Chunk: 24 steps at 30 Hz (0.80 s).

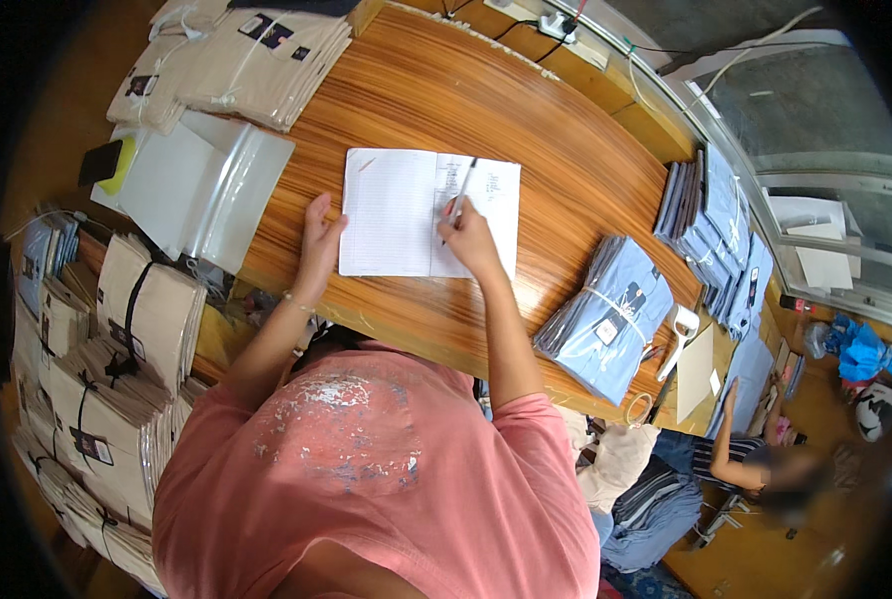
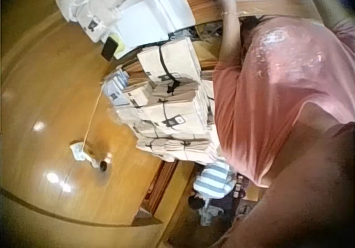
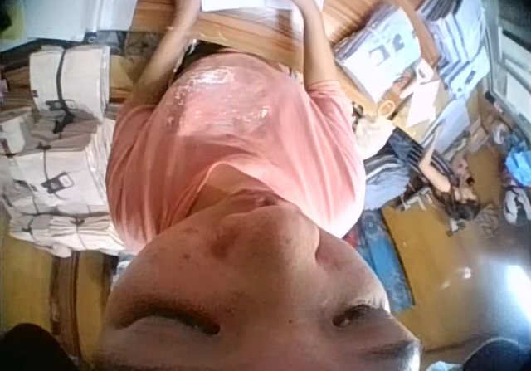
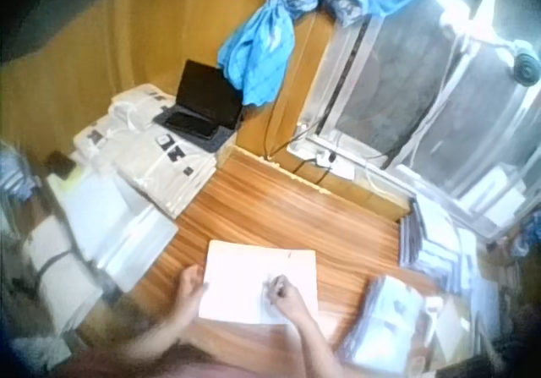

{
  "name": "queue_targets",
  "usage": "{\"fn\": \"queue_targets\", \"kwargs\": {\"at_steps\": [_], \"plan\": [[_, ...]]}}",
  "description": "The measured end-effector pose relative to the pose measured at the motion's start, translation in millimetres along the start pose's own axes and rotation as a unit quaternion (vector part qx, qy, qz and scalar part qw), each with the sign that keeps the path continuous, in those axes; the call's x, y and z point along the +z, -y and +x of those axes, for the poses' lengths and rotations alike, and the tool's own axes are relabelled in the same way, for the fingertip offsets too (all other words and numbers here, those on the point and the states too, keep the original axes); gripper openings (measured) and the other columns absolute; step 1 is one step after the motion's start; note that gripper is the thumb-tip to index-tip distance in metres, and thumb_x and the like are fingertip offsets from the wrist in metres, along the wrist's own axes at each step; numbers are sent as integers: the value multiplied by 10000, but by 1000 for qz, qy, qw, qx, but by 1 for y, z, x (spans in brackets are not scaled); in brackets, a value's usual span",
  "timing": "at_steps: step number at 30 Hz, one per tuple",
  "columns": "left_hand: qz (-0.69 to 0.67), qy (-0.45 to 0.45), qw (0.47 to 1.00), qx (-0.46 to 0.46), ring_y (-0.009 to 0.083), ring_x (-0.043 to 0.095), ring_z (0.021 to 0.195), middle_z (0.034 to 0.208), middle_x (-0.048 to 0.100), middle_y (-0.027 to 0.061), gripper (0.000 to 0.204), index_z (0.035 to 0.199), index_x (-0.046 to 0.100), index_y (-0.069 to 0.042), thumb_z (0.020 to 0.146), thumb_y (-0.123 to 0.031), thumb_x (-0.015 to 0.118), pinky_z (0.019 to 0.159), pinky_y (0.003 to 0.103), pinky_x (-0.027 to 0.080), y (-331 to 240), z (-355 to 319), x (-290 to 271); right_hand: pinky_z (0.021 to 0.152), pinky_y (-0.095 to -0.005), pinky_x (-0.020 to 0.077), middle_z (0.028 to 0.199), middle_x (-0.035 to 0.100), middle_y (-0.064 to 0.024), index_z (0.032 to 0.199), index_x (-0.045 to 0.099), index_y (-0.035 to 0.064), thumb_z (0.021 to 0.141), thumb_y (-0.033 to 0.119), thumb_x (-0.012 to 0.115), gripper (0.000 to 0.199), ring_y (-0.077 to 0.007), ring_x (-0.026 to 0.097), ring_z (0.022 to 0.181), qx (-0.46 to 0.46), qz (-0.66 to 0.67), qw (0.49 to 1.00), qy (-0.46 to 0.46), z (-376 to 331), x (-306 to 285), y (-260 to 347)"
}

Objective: The person packs folded shirts into plastic bags, stacks them, and secures the stack with a white ribbon tied into a knot. The person also writes in a notebook and moves the stack to the floor.

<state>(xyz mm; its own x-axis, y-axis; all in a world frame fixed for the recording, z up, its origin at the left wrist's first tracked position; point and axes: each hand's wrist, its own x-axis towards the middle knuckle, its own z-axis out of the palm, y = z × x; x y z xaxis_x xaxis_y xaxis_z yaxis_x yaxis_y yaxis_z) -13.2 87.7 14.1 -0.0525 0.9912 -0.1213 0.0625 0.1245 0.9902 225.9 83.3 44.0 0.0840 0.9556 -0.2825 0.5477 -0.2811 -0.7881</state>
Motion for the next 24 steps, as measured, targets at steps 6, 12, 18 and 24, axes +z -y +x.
{"fn": "queue_targets", "kwargs": {"at_steps": [6,12,18,24], "plan": [[-80,52,984,-149,253,327,1279,1388,307,203,596,1364,274,11,892,-221,553,1044,341,276,-22,7,-16,569,-210,382,688,555,2,860,596,15,884,103,562,97,-72,486,618,-53,291,934,-198,19,-12,-38],[-77,65,981,-168,236,332,1273,1388,325,166,621,1364,287,0,896,-330,526,1036,378,267,-12,14,-12,585,-216,392,721,544,-15,826,590,13,802,57,601,52,-76,481,659,-110,212,933,-270,29,-16,-83],[-82,69,980,-165,222,355,1253,1359,363,155,600,1364,292,7,895,-277,534,1030,336,276,-11,9,-10,585,-235,410,741,548,-48,778,589,-1,757,17,618,40,-111,503,674,-118,190,939,-260,31,-7,-101],[-97,54,974,-198,209,349,1258,1362,370,135,603,1373,307,-10,886,-271,547,1036,334,259,-21,11,-6,582,-257,426,747,565,-86,761,595,-12,731,-3,621,41,-157,517,679,-151,104,935,-302,31,-8,-92]]}}
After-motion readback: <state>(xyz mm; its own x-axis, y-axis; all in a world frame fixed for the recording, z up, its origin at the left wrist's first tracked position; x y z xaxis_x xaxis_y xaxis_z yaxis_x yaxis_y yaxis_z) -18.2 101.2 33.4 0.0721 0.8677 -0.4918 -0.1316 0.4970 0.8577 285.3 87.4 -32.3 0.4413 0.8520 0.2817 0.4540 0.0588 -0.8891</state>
